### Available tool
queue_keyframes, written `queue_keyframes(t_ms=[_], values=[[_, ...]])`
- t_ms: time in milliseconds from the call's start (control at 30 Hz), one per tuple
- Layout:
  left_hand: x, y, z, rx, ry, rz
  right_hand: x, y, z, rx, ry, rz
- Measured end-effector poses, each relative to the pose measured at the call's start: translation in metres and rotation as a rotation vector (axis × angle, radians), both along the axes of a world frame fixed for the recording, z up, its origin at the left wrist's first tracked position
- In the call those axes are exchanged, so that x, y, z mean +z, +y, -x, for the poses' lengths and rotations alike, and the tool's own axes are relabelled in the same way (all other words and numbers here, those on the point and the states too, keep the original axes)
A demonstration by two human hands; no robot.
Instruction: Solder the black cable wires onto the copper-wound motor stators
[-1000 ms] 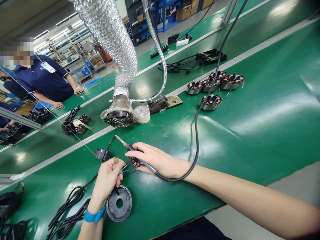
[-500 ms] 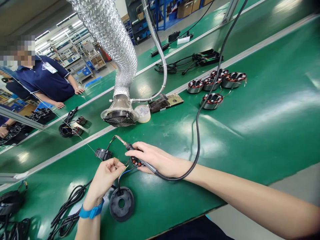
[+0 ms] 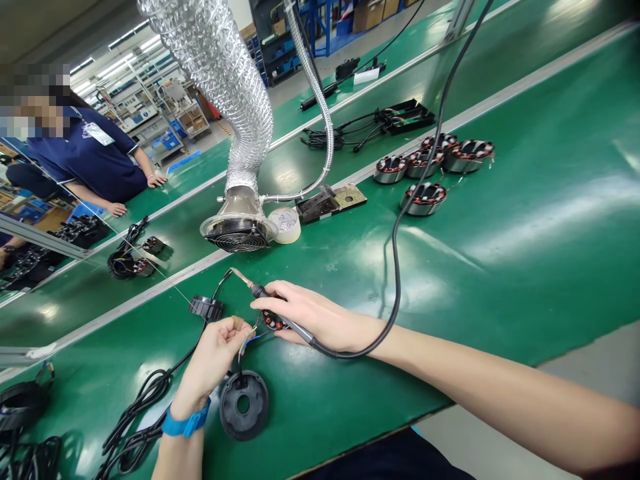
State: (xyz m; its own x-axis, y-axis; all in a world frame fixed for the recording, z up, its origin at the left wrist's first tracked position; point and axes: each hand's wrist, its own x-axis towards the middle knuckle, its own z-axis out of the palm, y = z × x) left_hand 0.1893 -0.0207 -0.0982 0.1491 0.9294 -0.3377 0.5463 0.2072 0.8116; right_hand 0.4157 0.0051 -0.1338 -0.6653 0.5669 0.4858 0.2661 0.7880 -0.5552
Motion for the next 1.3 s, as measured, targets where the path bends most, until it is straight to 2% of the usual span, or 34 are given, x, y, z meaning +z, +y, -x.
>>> queue_keyframes(t_ms=[167, 400, 600, 867, 1300], values=[[-0.0031, 0.0008, 0.0004, -0.087, -0.039, 0.069, 0.0009, 0.0005, -0.0006, 0.007, 0.014, -0.002], [-0.0018, 0.0035, -0.0008, -0.025, -0.113, 0.178, -0.0015, 0.0016, -0.0006, -0.004, 0.013, -0.009], [-0.0017, 0.0027, -0.0020, 0.042, -0.147, 0.129, -0.0007, 0.0015, -0.0015, -0.008, -0.019, -0.013], [-0.0025, 0.0001, -0.0053, -0.028, -0.155, 0.156, -0.0007, 0.0008, -0.0014, -0.014, 0.004, -0.019], [-0.0068, 0.0013, -0.0064, 0.014, -0.184, 0.135, -0.0023, 0.0014, 0.0003, -0.029, -0.010, -0.022]])
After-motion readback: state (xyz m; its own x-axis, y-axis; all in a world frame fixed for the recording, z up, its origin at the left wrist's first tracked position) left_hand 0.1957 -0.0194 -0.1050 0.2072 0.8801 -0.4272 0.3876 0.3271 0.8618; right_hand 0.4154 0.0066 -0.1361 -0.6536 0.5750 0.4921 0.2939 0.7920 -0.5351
